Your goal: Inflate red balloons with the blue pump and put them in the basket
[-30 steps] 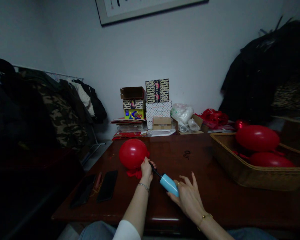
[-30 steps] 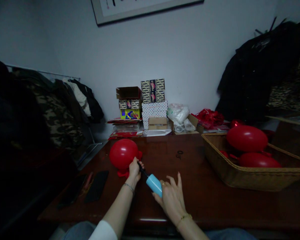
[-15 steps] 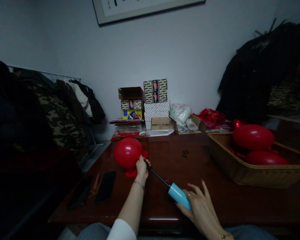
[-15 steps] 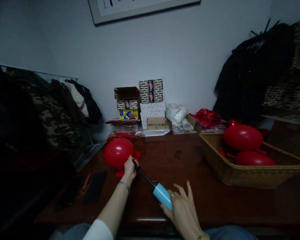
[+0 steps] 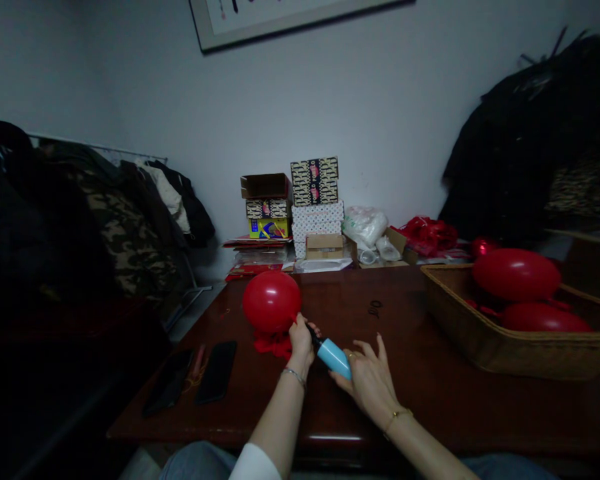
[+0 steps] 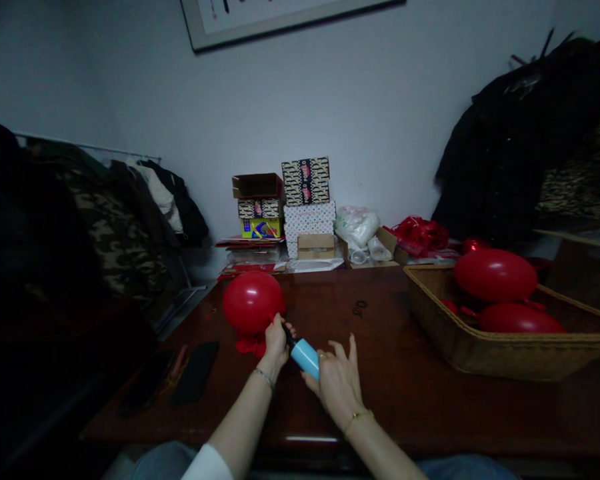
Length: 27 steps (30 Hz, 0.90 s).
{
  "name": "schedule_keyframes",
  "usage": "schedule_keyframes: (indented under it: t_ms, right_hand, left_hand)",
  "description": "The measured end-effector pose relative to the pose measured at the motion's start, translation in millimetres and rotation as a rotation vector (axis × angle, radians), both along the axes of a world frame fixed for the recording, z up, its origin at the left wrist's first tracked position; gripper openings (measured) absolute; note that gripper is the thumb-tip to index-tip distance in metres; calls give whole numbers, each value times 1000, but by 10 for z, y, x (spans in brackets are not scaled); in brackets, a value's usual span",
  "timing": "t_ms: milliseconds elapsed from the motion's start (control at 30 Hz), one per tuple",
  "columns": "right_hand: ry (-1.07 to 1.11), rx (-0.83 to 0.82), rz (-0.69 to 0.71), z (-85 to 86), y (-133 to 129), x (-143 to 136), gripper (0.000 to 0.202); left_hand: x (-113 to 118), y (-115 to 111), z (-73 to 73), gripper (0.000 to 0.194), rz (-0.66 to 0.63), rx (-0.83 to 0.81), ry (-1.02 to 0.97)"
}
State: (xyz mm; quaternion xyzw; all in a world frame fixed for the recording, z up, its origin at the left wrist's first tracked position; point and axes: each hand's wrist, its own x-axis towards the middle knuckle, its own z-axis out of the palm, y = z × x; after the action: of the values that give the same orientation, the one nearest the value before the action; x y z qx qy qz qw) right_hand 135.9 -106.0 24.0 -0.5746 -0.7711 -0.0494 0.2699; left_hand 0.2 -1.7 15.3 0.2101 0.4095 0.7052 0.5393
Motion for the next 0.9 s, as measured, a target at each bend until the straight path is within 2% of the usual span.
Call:
schedule_keyframes:
  t_ms: [233,633,900]
  right_hand:
    - [16,0,-3,-62,-91,12,39]
    - [23,68,22,-312,-472,495,34]
    - [10,73,21,-320,-502,486,33]
  left_hand:
    - [-47,19,-21,26,13,-30,9]
    - [-267,175,69,34,37,-24,0]
    - [-292,179,39,35,42,-11,-4]
